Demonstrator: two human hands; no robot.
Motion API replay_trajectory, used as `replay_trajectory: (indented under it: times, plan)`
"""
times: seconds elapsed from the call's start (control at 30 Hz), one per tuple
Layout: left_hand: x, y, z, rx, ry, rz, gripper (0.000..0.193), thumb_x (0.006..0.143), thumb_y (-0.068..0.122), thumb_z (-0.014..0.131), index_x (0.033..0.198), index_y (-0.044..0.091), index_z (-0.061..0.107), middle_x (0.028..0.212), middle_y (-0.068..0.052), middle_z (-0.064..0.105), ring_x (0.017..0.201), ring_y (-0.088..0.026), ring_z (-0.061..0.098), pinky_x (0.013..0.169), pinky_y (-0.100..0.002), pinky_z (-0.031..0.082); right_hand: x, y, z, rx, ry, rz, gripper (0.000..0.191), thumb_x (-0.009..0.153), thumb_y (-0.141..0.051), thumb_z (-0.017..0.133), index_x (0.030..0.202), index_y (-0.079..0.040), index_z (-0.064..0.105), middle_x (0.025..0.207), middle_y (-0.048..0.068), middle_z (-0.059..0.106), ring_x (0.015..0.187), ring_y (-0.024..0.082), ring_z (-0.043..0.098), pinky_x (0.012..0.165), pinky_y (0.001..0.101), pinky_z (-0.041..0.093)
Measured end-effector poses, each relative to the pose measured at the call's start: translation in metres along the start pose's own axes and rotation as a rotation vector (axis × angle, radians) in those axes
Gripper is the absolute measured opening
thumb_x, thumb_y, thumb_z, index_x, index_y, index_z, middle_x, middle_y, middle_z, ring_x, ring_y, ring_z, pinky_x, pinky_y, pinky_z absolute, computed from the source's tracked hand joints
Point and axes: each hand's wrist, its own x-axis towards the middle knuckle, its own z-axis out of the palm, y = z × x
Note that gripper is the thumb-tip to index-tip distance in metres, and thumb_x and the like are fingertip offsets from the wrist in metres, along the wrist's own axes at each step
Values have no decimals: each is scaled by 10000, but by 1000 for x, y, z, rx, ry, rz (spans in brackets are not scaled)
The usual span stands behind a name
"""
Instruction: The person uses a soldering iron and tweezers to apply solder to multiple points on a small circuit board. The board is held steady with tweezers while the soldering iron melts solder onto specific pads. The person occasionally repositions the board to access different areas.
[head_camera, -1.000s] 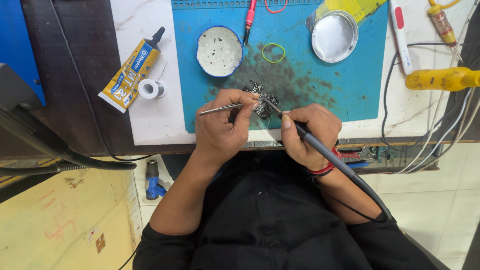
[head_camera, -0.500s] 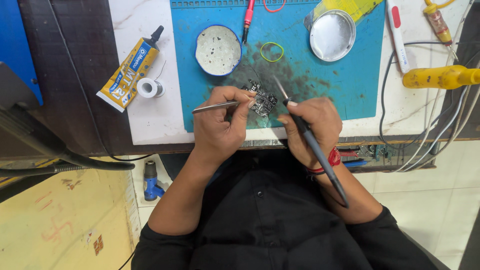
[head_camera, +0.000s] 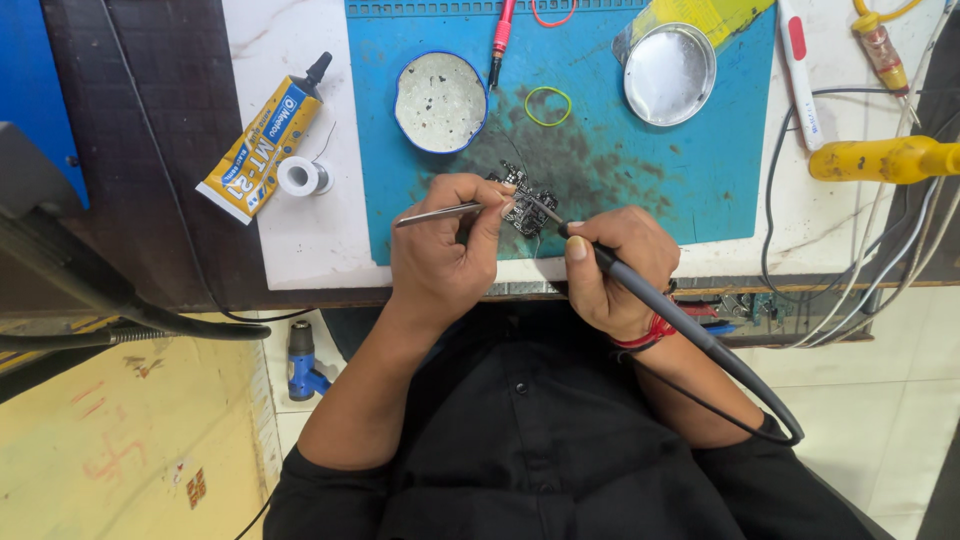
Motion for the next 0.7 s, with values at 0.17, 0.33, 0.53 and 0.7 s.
replay_trajectory:
  times: [0.17, 0.33, 0.53, 0.7]
  plan:
    - [1, -1, 0, 8, -1, -6, 114, 1028, 32, 696, 1044, 31, 584, 1038, -90, 775, 757, -67, 718, 630, -218, 553, 0, 1, 2, -25, -11, -7, 68, 991, -47, 674, 1005, -18, 614, 887, 129, 695, 736, 291, 657, 650, 356, 502]
    - [2, 0, 0, 13, 0, -17, 116, 1022, 33, 700, 1039, 31, 586, 1032, -89, 778, 717, -61, 699, 608, -217, 537, 1, 2, 2, -24, -14, -7, 69, 989, -45, 677, 1006, -20, 616, 880, 123, 693, 729, 287, 655, 645, 355, 497]
    - [2, 0, 0, -1, 1, -4, 110, 1027, 32, 695, 1047, 30, 586, 1037, -90, 775, 729, -60, 698, 616, -217, 541, 1, 1, 2, -26, -8, 0, 68, 974, -39, 687, 997, -19, 627, 864, 119, 688, 714, 284, 647, 665, 370, 492]
    - [2, 0, 0, -2, -3, -24, 108, 1026, 30, 695, 1039, 29, 588, 1027, -87, 777, 701, -55, 677, 599, -216, 529, 1, 1, 4, -23, 2, -4, 63, 973, -27, 684, 997, -21, 627, 873, 119, 697, 718, 280, 655, 639, 348, 494]
